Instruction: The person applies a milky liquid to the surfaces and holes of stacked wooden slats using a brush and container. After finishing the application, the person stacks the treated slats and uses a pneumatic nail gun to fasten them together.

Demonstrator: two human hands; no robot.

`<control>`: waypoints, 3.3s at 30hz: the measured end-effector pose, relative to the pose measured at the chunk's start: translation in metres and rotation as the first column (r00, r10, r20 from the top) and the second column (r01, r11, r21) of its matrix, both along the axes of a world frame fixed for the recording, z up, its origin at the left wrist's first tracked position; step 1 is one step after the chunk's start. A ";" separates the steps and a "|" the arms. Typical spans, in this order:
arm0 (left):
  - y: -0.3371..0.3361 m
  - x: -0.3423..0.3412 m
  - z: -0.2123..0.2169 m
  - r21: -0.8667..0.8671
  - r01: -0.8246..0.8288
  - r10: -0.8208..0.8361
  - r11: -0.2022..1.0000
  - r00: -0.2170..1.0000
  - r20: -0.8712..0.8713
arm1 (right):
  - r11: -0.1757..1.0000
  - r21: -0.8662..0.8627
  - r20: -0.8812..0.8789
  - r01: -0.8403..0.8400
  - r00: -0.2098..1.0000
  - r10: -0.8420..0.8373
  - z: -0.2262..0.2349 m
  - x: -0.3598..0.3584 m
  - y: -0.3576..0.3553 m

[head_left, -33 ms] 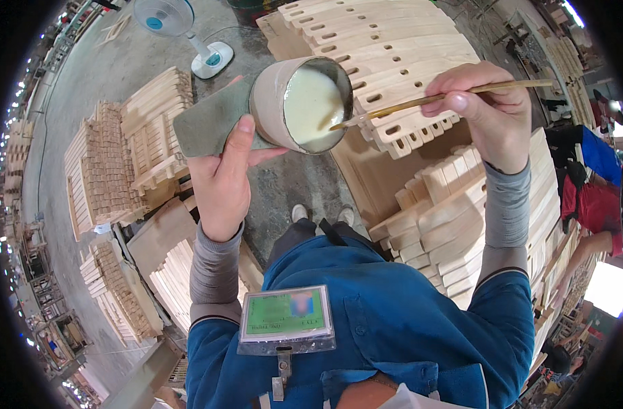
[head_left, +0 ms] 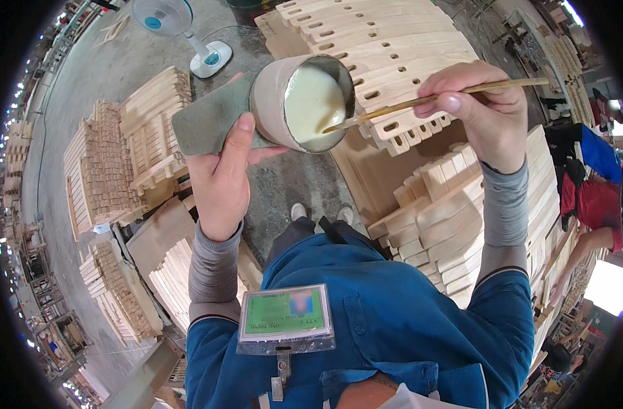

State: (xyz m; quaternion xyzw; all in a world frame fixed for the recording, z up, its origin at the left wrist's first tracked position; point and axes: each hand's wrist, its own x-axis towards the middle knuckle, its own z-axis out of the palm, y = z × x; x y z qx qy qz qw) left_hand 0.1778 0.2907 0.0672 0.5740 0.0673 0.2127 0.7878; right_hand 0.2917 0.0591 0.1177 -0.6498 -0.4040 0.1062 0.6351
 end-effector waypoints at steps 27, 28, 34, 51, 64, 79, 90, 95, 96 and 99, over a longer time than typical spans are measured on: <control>-0.014 -0.030 -0.077 -0.272 0.017 -0.075 0.962 0.976 -0.203 | 0.905 -0.144 -0.521 0.400 0.747 -0.413 -0.135 0.051 -0.076; -0.012 -0.032 -0.078 -0.272 -0.005 -0.056 0.962 0.975 -0.215 | 0.912 -0.143 -0.537 0.384 0.744 -0.397 -0.137 0.051 -0.073; -0.004 -0.040 -0.079 -0.280 -0.053 -0.008 0.959 0.978 -0.210 | 0.887 -0.165 -0.458 0.431 0.763 -0.456 -0.141 0.058 -0.065; -0.005 -0.038 -0.075 -0.261 -0.087 0.037 0.962 0.981 -0.191 | 0.812 -0.331 0.373 0.481 0.857 -0.356 -0.135 0.036 -0.028; -0.012 -0.037 -0.077 -0.194 -0.006 -0.015 0.981 0.994 -0.104 | 0.860 -0.307 0.052 0.409 0.909 -0.414 -0.099 0.027 -0.059; -0.025 -0.037 -0.044 -0.101 0.051 -0.060 0.994 0.994 -0.087 | 0.995 0.002 -0.218 0.095 0.972 -0.092 -0.062 -0.043 -0.020; -0.029 -0.021 -0.096 -0.301 0.137 -0.192 0.944 0.968 -0.162 | 0.964 0.031 -0.737 0.263 0.658 -0.155 -0.103 0.010 -0.035; -0.020 -0.022 -0.088 -0.295 0.063 -0.129 0.953 0.969 -0.210 | 0.868 -0.128 -0.468 0.479 0.743 -0.479 -0.128 0.067 -0.044; -0.017 -0.023 -0.089 -0.300 0.037 -0.106 0.953 0.970 -0.217 | 0.873 -0.138 -0.467 0.467 0.747 -0.473 -0.134 0.070 -0.042; -0.007 -0.027 -0.091 -0.305 -0.014 -0.060 0.952 0.971 -0.233 | 0.878 -0.165 -0.462 0.449 0.751 -0.471 -0.145 0.076 -0.040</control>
